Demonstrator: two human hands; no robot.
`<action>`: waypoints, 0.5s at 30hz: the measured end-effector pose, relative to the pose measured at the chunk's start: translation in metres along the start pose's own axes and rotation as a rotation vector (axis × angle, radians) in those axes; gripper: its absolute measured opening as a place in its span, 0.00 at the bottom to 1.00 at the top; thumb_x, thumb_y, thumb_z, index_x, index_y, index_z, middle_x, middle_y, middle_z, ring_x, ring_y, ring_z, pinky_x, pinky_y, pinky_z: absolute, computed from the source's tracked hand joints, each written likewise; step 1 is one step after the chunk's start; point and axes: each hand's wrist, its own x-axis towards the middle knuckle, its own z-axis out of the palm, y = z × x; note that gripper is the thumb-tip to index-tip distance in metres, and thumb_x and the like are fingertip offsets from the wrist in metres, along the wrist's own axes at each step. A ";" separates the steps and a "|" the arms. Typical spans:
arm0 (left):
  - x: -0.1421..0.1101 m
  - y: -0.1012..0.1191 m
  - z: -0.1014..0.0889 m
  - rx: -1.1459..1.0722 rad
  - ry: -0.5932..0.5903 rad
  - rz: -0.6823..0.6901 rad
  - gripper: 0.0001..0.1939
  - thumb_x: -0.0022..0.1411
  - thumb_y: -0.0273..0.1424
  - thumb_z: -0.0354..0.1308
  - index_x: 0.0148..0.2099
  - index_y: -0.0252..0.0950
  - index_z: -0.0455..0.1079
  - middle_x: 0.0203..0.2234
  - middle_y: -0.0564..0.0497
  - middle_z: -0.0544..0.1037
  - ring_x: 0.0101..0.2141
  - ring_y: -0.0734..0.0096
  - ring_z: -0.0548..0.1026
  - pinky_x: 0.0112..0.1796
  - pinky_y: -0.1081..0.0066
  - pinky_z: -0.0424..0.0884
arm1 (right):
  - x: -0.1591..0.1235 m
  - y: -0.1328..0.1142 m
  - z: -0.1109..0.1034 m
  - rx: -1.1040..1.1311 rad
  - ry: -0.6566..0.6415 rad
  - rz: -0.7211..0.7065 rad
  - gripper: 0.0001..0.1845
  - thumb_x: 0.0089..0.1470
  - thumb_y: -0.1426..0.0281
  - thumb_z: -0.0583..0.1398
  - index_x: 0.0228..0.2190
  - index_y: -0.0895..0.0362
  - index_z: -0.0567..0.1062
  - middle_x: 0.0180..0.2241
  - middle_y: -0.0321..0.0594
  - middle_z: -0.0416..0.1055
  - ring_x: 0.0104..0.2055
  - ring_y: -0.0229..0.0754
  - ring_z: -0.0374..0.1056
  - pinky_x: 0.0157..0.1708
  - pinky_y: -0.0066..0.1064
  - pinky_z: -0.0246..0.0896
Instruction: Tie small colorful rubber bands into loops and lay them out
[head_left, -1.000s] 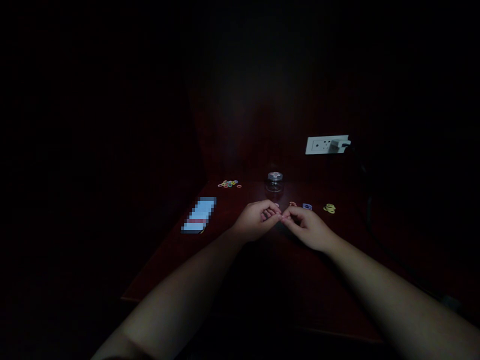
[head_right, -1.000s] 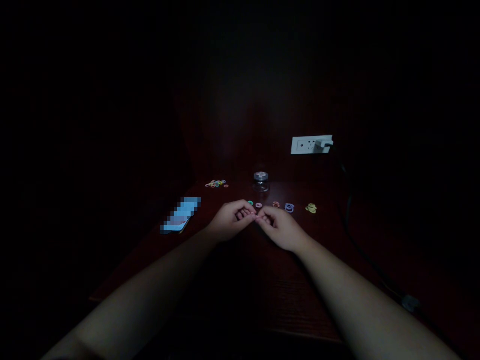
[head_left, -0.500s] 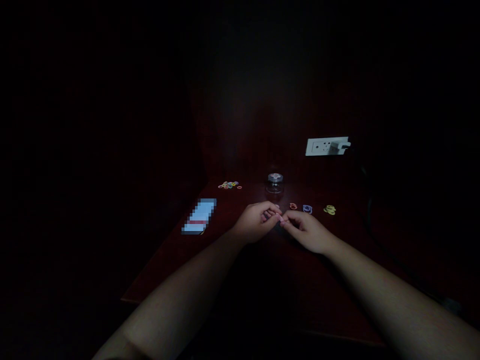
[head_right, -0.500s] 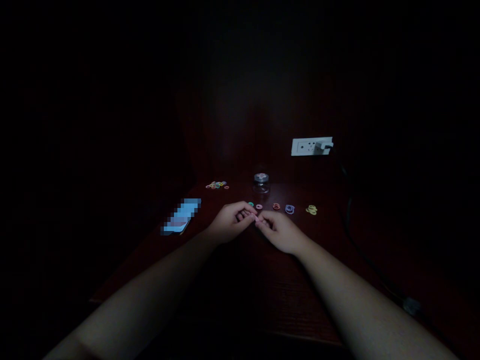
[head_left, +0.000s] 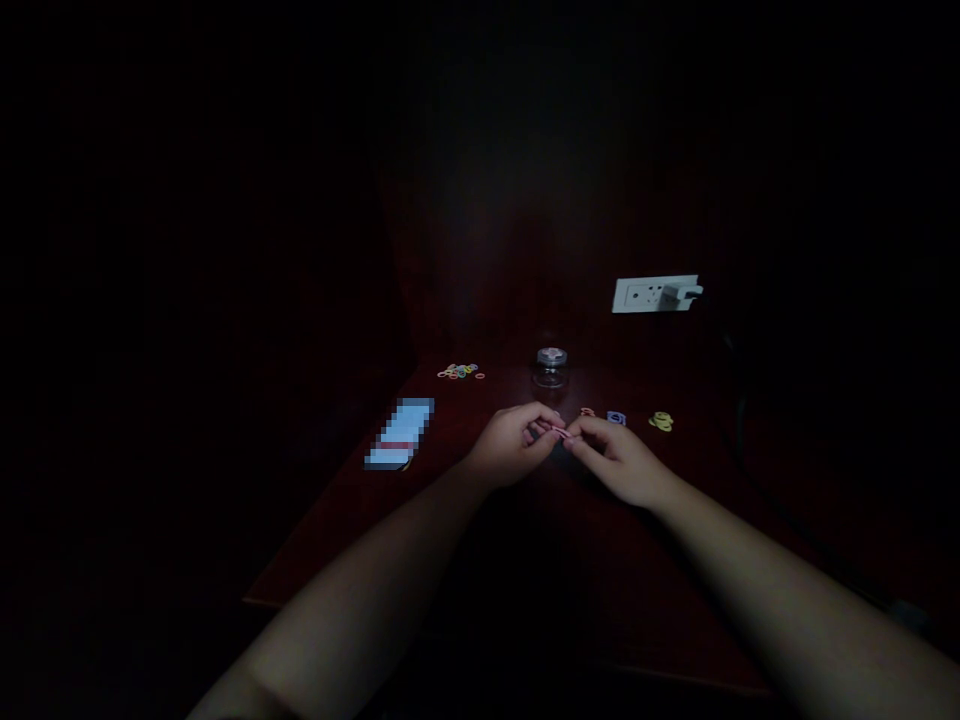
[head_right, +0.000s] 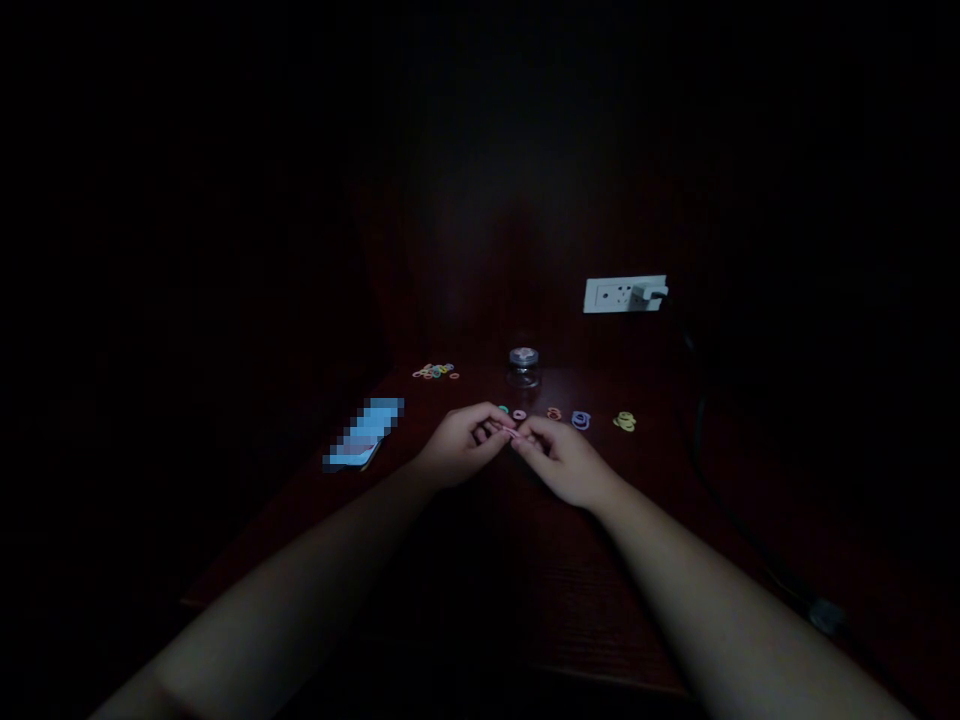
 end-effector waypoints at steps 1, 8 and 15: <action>0.000 0.000 0.000 -0.002 -0.001 -0.001 0.09 0.58 0.29 0.55 0.40 0.33 0.72 0.32 0.50 0.77 0.29 0.77 0.71 0.28 0.78 0.65 | 0.000 0.000 0.000 -0.003 0.004 -0.006 0.13 0.60 0.63 0.52 0.28 0.57 0.69 0.24 0.36 0.65 0.28 0.38 0.60 0.30 0.29 0.56; -0.001 0.001 0.001 -0.034 -0.008 -0.035 0.11 0.57 0.30 0.56 0.42 0.32 0.72 0.31 0.50 0.77 0.29 0.78 0.72 0.28 0.79 0.65 | 0.000 0.000 0.001 0.004 0.014 -0.010 0.14 0.59 0.64 0.52 0.26 0.57 0.69 0.24 0.35 0.64 0.27 0.37 0.59 0.30 0.29 0.55; -0.001 0.002 0.000 -0.047 -0.027 -0.049 0.12 0.58 0.32 0.56 0.43 0.32 0.72 0.33 0.48 0.77 0.30 0.76 0.72 0.28 0.78 0.65 | 0.000 0.001 0.002 -0.018 0.032 0.018 0.15 0.58 0.63 0.53 0.24 0.57 0.68 0.22 0.35 0.61 0.26 0.37 0.57 0.28 0.28 0.54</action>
